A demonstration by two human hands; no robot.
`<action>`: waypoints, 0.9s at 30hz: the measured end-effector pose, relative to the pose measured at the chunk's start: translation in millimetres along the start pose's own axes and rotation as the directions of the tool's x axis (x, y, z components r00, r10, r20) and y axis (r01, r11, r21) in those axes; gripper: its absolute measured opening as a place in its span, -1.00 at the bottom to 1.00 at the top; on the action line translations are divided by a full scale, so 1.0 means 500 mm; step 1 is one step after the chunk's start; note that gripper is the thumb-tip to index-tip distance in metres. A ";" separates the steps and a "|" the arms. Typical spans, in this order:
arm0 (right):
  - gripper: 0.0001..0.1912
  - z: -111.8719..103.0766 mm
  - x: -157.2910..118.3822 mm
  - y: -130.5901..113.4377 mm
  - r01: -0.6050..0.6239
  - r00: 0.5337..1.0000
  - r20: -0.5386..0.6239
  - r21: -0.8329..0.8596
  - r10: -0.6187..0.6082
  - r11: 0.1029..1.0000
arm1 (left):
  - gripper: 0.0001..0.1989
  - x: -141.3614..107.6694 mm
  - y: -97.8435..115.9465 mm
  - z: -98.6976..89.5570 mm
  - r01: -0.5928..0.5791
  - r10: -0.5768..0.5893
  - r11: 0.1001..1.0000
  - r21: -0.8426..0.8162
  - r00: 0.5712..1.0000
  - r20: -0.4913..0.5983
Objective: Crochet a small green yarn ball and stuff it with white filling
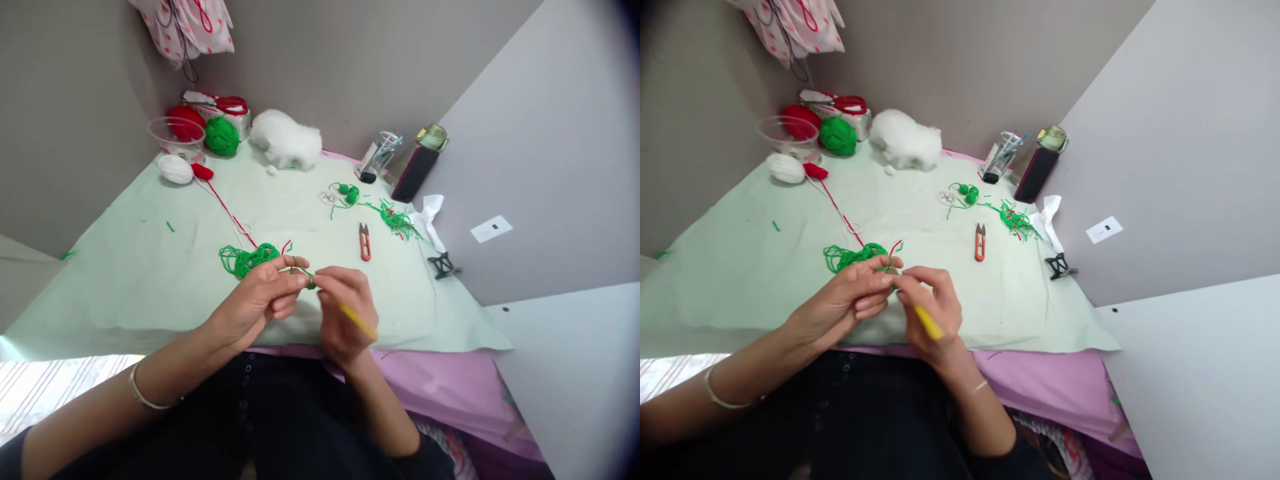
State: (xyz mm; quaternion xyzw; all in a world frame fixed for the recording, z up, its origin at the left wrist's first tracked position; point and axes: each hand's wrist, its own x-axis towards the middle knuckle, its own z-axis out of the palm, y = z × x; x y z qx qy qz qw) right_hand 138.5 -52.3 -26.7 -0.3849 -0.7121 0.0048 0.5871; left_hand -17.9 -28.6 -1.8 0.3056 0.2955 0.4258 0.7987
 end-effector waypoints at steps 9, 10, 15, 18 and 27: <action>-0.82 0.002 0.021 -0.007 -0.296 0.953 0.042 0.320 0.299 0.900 | -0.74 -0.003 0.003 0.009 -0.122 0.119 0.983 0.137 0.993 0.028; -0.80 0.004 0.017 -0.008 -0.269 0.962 0.032 0.287 0.272 0.919 | -0.74 -0.003 0.001 0.010 -0.135 0.134 0.980 0.148 0.991 0.020; -0.67 0.012 -0.003 -0.006 -0.051 0.999 -0.005 0.003 0.051 0.999 | -0.65 0.000 -0.010 0.011 -0.109 0.110 0.992 0.061 0.994 -0.019; -0.72 0.009 0.000 -0.004 -0.070 0.997 -0.025 0.013 0.071 0.997 | -0.69 0.006 -0.009 0.006 0.005 -0.005 0.997 -0.075 1.000 0.008; -0.85 0.004 0.023 -0.006 -0.433 0.890 0.075 0.442 0.449 0.785 | -0.73 0.003 0.004 0.007 -0.112 0.117 0.987 0.117 0.993 -0.032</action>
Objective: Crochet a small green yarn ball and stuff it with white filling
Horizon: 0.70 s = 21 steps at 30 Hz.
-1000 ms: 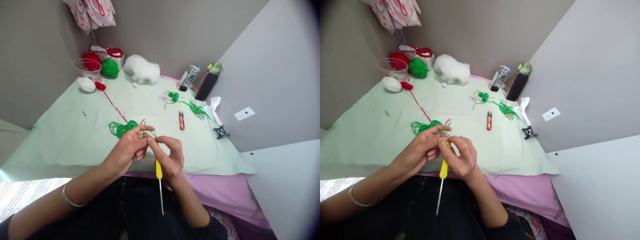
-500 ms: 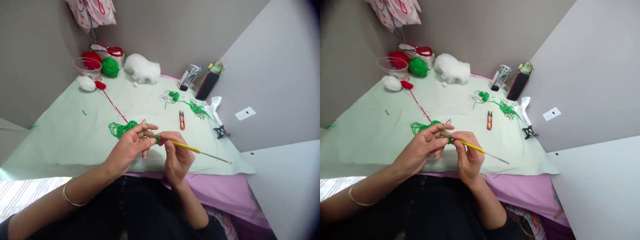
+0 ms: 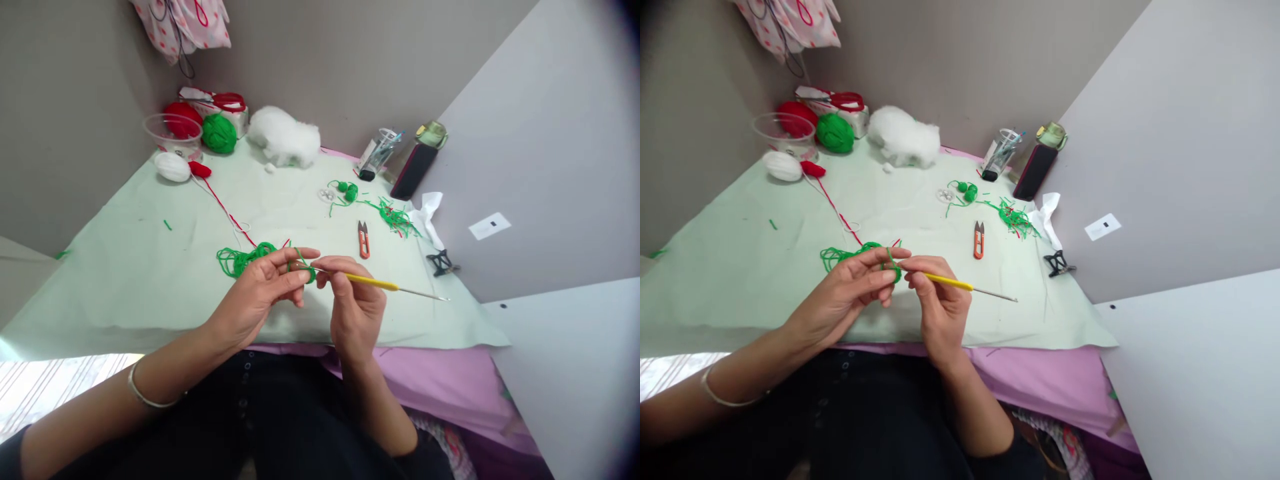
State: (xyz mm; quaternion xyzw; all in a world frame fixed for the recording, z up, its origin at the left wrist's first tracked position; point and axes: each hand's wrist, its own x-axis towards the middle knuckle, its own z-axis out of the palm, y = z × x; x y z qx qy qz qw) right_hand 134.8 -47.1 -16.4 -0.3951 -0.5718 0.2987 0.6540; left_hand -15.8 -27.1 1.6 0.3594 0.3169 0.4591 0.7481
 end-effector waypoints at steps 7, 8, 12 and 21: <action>-0.85 -0.005 -0.002 0.007 -0.070 0.997 -0.005 0.087 0.071 0.994 | -0.64 -0.003 0.003 0.003 -0.021 0.020 1.000 -0.010 0.999 -0.045; -0.85 -0.006 -0.002 0.008 -0.070 0.997 -0.006 0.113 0.072 0.991 | -0.61 -0.003 0.004 0.004 -0.010 0.009 1.000 -0.022 0.999 -0.040; -0.84 -0.008 0.002 0.012 -0.077 0.996 -0.027 0.135 0.081 0.988 | -0.61 -0.001 0.006 0.001 0.053 -0.052 0.994 -0.099 0.999 0.004; -0.80 -0.003 0.005 0.027 -0.199 0.978 -0.014 0.272 0.210 0.942 | -0.66 -0.002 -0.001 -0.003 -0.050 0.050 0.999 -0.006 0.999 0.017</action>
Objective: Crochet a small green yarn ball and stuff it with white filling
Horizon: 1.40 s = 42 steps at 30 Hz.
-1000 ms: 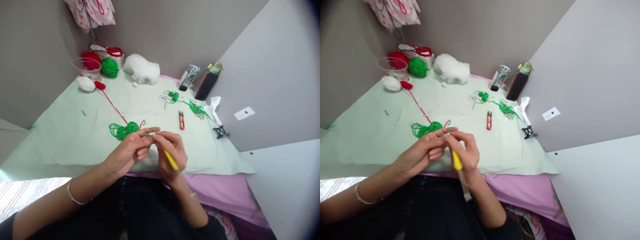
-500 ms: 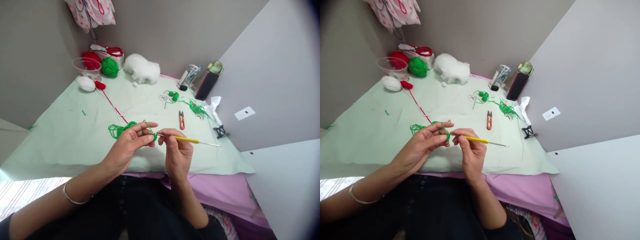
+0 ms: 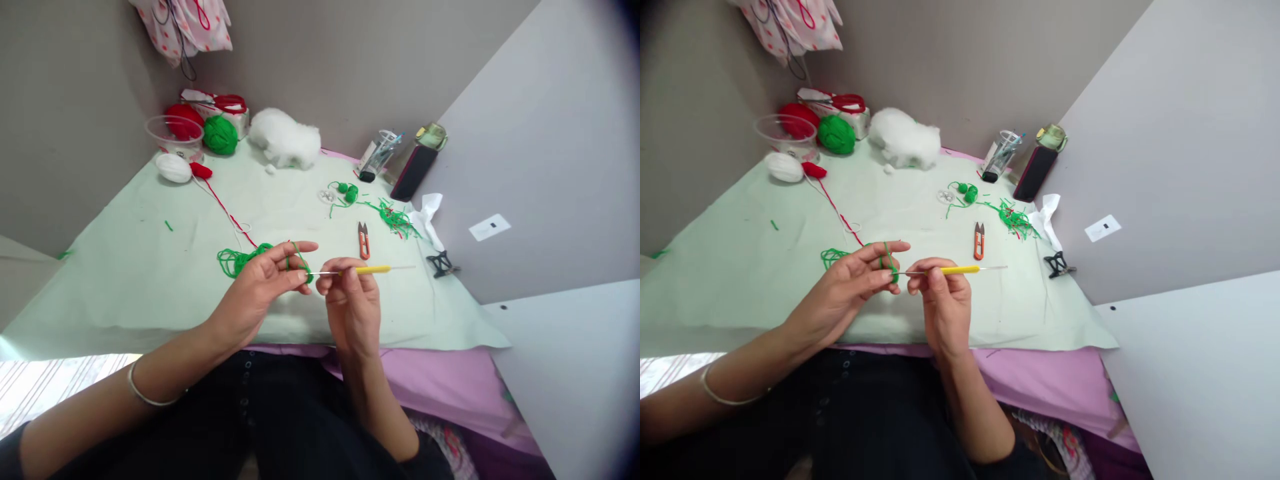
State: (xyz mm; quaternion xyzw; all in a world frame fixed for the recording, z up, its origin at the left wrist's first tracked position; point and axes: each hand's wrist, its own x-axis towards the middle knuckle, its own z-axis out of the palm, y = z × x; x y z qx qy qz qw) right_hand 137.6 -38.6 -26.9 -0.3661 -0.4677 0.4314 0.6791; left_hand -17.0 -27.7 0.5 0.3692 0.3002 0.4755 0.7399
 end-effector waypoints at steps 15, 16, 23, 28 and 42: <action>-0.88 0.006 -0.010 0.010 0.088 0.996 0.010 -0.059 -0.087 0.994 | -0.57 -0.001 -0.009 0.003 -0.108 0.116 0.978 0.178 0.993 -0.037; -0.86 0.006 -0.010 0.010 0.093 0.996 0.012 -0.047 -0.092 0.995 | -0.59 0.001 -0.009 0.002 -0.115 0.120 0.977 0.178 0.993 -0.021; -0.86 0.010 -0.008 -0.001 -0.011 0.999 -0.040 0.036 0.013 0.999 | -0.65 0.009 -0.013 -0.007 -0.129 0.124 0.981 0.145 0.991 0.044; -0.86 0.016 -0.003 -0.005 -0.077 0.995 -0.046 0.122 0.084 0.990 | -0.69 0.006 -0.015 -0.008 -0.099 0.096 0.992 0.078 0.994 0.047; -0.85 0.028 -0.007 -0.009 -0.149 0.988 0.068 0.269 0.136 0.952 | -0.78 -0.002 0.001 -0.002 -0.061 0.064 0.996 -0.059 0.996 0.061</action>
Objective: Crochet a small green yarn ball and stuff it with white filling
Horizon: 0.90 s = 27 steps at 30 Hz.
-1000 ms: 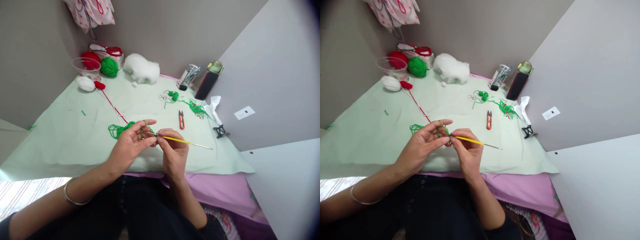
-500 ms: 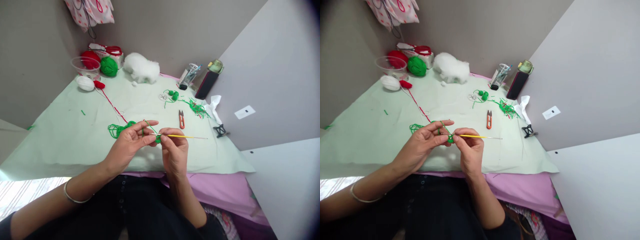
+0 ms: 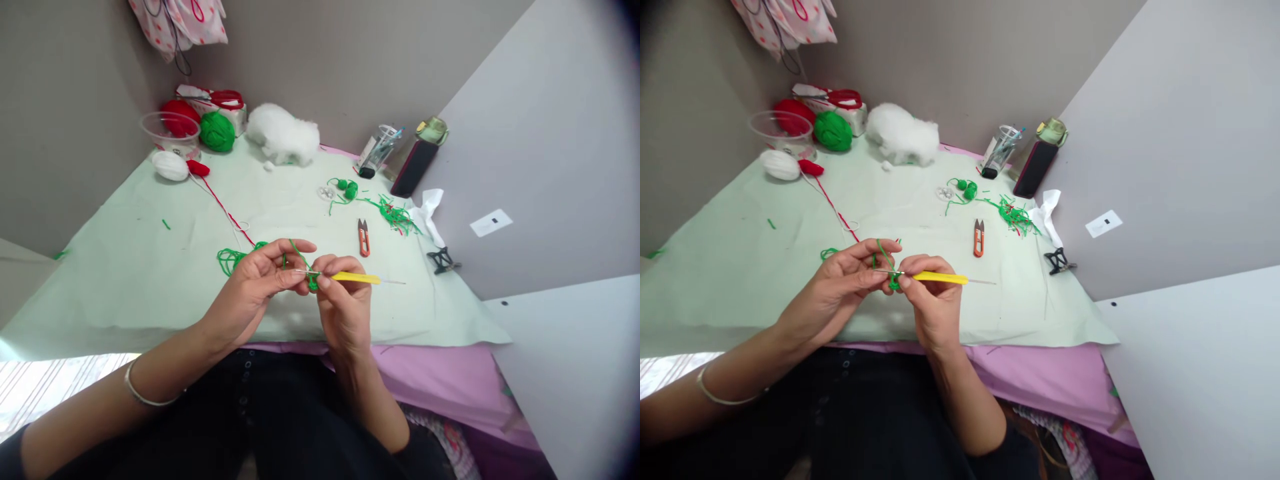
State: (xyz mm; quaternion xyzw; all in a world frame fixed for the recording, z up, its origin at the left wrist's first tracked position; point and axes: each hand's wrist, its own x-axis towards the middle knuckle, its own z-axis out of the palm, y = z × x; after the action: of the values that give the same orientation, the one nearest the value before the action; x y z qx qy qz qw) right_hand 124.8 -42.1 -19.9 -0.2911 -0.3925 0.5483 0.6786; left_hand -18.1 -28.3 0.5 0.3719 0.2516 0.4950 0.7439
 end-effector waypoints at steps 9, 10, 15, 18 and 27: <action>-0.82 0.013 -0.004 0.000 -0.034 0.999 -0.013 0.049 0.035 0.998 | -0.83 -0.001 0.007 0.005 0.055 -0.057 0.989 -0.140 0.998 -0.006; -0.82 0.015 -0.004 -0.001 -0.011 1.000 -0.022 0.033 0.011 0.999 | -0.82 -0.001 0.008 0.006 0.029 -0.030 0.993 -0.114 0.999 -0.013; -0.84 0.021 -0.002 -0.003 0.133 0.987 -0.080 -0.070 -0.138 0.989 | -0.81 0.005 0.010 0.016 -0.122 0.125 0.992 0.037 0.988 -0.087; -0.84 0.021 0.002 -0.002 0.167 0.977 -0.117 -0.096 -0.177 0.981 | -0.79 0.010 0.006 0.017 -0.120 0.119 0.993 0.005 0.985 -0.126; -0.85 0.031 0.006 0.007 0.228 0.944 -0.204 -0.166 -0.260 0.959 | -0.79 0.009 -0.012 0.021 -0.087 0.080 0.994 -0.068 0.992 -0.101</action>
State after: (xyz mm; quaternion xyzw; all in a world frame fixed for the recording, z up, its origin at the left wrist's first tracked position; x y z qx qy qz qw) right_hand 110.0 -38.9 -14.2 -0.3470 -0.3842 0.3948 0.7591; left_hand -5.5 -28.9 1.8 0.3303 0.2540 0.5523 0.7220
